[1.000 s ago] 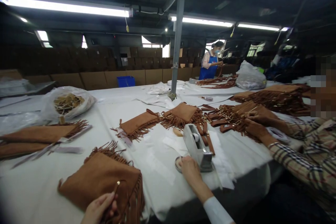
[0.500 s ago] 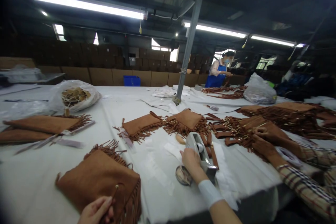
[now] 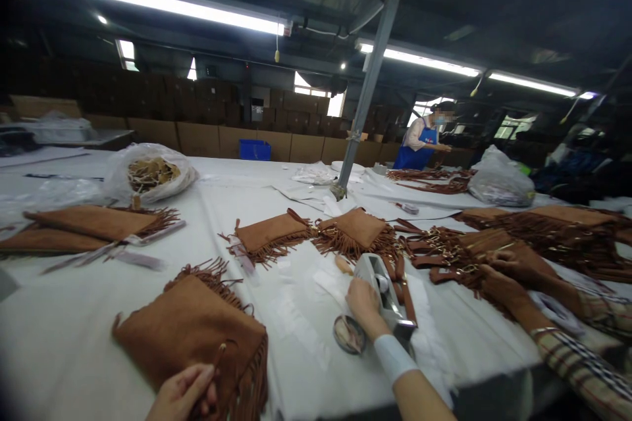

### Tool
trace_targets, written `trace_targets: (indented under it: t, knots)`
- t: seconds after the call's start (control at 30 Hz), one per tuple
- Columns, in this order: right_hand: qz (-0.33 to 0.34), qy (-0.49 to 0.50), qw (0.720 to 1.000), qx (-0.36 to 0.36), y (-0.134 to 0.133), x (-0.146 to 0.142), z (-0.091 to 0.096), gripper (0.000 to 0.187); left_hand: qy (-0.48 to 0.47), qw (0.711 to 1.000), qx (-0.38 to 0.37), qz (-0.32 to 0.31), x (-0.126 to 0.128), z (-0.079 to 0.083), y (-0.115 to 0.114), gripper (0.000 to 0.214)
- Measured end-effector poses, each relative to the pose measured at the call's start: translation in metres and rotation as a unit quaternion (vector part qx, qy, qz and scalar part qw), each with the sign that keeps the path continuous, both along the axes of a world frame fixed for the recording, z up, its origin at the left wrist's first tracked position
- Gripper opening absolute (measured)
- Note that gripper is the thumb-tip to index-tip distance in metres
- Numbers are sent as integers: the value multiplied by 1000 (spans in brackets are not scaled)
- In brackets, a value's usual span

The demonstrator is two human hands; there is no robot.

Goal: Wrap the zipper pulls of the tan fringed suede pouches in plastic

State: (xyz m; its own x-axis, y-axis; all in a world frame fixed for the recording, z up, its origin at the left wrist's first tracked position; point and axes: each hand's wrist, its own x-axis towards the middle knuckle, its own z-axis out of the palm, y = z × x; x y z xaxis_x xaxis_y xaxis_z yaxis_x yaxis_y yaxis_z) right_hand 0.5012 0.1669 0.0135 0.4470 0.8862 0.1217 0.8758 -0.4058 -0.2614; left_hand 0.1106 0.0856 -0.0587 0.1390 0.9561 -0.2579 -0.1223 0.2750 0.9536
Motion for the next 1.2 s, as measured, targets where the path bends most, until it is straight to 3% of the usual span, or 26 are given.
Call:
trace_targets:
  t: [0.13,0.33,0.57,0.8,1.0,1.1,1.2]
  knots:
    - [12,61,998,12,-5,-2,1,4,-6,1000,7,-11,-1,-4,1,56]
    - [31,166,984,50,-6,6,4,29,-10,999,26,24,2,-8,0,57]
    - [-5,266,956,124,-9,1,2,8,-20,999,38,13,1,-9,1,55]
    - [23,444,885,139,-14,-24,4,28,-22,999,32,-12,-2,-13,4,55]
    - [19,530,839,121,-32,-75,13,44,-48,998,29,-13,-2,2,0,53]
    - [54,605,788,95,-43,-111,18,39,-43,998,38,-2,-1,12,-2,53]
    - [49,704,704,79,-52,-148,18,36,-44,997,58,13,-1,17,-4,52]
